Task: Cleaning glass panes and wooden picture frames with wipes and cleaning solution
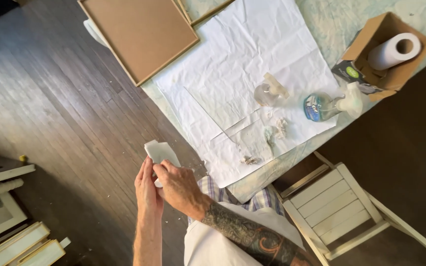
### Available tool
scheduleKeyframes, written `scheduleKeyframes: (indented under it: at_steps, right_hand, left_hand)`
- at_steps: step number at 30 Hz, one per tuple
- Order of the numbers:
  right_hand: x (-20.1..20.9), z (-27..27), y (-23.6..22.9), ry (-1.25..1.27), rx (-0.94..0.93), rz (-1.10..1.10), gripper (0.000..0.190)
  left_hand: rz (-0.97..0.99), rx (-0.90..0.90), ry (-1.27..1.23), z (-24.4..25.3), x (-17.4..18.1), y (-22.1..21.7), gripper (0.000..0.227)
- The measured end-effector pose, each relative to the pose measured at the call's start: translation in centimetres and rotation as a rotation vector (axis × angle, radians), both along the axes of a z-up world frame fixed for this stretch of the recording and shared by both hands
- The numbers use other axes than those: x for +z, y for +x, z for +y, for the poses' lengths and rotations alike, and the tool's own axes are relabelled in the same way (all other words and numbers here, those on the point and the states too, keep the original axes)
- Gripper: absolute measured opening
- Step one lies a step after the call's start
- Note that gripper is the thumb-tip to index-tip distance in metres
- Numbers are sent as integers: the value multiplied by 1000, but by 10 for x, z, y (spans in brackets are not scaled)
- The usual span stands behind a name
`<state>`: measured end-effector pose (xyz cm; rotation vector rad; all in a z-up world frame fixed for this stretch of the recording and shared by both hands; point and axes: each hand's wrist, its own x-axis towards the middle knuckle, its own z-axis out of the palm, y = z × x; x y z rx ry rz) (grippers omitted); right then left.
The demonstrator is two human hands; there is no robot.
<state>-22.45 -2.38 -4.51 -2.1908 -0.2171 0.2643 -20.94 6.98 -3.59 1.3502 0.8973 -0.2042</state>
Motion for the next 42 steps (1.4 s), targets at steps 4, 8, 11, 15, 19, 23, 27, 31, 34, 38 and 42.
scheduleKeyframes:
  at_steps: [4,8,11,15,19,23,27,31,34,38,42]
  right_hand:
    - [21,9,15,62,59,-16,29]
    - [24,19,24,169,78,25,31]
    - [53,-46,15,440,-39,-37,44]
    - [-41,-170,-45,696,-227,319,53]
    - [-110,-288,-60,226,-743,321,37]
    - [-121,-331,-54,77,-784,237,35]
    - [-91,-322,-26,231,-939,429,17]
    - [-116,-332,11,242,-763,114,27]
    - [-122,-343,48,170,-529,-120,66]
    - [-105,-343,98,175,-292,-379,94]
    - [-120,-338,131,180,-263,-290,62]
  left_hand:
    - [-42,-15,109,31,-27,3,30]
    - [-70,-48,164,81,-77,5,20]
    - [-99,-119,166,63,-33,11,31]
    - [96,-48,150,40,13,22,35]
    - [95,-13,166,47,5,23,34]
    - [67,-31,172,62,-5,15,32]
    - [43,39,172,50,-3,21,31]
    - [51,4,102,46,9,19,40]
    - [33,-22,46,40,18,23,53]
    - [-4,-29,-115,57,-3,13,68]
    - [-2,-24,-132,51,-2,13,72]
